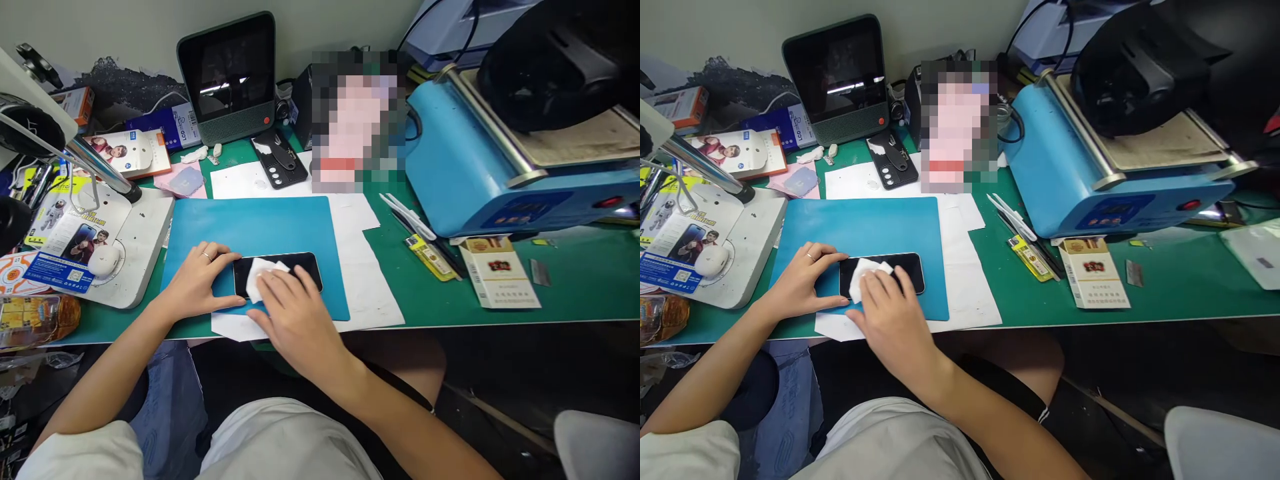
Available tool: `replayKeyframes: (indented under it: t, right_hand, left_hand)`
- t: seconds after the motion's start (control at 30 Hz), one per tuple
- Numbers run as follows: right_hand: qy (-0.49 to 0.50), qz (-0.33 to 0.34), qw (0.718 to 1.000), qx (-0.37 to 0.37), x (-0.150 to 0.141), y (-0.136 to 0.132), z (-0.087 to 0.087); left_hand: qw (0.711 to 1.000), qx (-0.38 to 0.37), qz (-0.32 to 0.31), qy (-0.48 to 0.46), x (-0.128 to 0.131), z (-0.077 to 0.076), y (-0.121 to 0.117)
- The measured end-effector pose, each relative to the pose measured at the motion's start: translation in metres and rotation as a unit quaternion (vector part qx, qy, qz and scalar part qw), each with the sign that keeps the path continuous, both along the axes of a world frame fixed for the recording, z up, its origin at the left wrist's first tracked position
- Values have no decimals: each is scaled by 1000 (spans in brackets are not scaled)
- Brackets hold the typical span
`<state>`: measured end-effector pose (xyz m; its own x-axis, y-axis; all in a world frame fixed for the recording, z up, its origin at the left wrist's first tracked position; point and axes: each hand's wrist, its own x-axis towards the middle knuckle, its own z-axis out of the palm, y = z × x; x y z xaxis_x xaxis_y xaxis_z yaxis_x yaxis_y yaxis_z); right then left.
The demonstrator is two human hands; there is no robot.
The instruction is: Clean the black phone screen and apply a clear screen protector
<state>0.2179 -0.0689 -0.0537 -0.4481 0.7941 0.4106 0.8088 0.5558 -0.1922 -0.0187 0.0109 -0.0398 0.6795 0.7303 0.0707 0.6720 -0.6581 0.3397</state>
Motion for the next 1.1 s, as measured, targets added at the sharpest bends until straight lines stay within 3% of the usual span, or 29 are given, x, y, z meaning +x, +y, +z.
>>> replayKeyframes:
  t: [0.07,0.17,0.37,0.5,0.6,0.7,0.83,0.97,1.1]
  right_hand:
    - [8,21,1000,-8,-9,2,2]
    - [10,31,999,-22,2,6,2]
    - [-8,-47,999,-21,43,12,-1]
    - [-9,-57,998,-31,14,15,-3]
    - [2,-26,999,-47,-20,19,0]
    - [6,0,999,-51,-33,25,3]
    - [-1,3,999,-47,-2,24,2]
    - [-17,-55,998,-28,38,17,-3]
    - [-8,-79,996,-30,25,18,-5]
  left_hand:
    - [1000,1,1,2,0,1,0]
    - [1000,1,3,6,0,1,0]
    - [1000,-2,-1,10,1,1,0]
    - [1000,-9,2,2,1,1,1]
    - [1000,-12,10,1,0,-1,1]
    - [1000,-6,9,-3,-1,-1,2]
    - [1000,-8,10,-3,0,2,1]
    - [1000,-18,12,6,2,2,0]
    - [1000,-15,12,9,2,0,0]
